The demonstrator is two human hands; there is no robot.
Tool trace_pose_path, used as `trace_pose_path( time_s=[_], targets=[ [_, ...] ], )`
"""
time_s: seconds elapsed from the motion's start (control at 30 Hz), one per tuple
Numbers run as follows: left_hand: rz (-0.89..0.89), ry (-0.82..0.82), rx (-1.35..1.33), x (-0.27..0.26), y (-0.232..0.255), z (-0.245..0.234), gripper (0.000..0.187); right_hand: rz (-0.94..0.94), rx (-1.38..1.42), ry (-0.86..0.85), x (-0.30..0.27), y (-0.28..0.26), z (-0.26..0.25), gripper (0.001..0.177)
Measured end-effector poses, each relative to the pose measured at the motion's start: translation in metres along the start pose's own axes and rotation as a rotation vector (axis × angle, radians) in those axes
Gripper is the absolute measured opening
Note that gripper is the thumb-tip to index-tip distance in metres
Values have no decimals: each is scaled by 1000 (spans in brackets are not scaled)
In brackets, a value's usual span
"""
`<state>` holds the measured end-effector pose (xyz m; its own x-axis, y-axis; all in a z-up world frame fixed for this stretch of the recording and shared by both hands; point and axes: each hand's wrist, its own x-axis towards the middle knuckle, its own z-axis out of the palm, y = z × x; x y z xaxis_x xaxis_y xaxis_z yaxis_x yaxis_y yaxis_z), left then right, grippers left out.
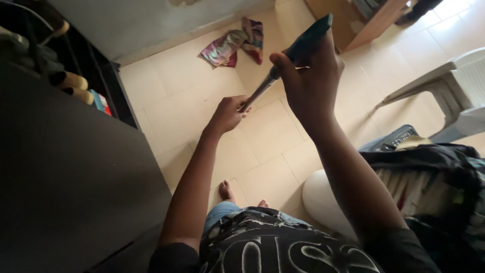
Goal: Assembling the segments of a mop handle by connecting them together.
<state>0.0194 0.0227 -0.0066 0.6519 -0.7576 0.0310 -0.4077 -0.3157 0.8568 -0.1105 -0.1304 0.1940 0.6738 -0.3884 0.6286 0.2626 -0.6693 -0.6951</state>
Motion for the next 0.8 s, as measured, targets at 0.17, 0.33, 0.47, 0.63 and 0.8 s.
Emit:
trace_pose_path(
  time_s=[0.17,0.33,0.47,0.63,0.8],
  targets=[
    [-64,65,81,-2,-37,-29,9,98,99,-47,6,22,43,35],
    [-51,134,132,0,-71,-45,8,123,226,-64,4,30,84,33],
    [-50,142,108,8,-88,-44,4,49,146,-65,8,18,100,35],
    [-27,123,62,28,-89,-37,5,-31,84,-59,21,3,101,41],
    [3,108,-46,43,-95,-25,12,-42,-144,-97,27,-7,108,48]
  ],
)
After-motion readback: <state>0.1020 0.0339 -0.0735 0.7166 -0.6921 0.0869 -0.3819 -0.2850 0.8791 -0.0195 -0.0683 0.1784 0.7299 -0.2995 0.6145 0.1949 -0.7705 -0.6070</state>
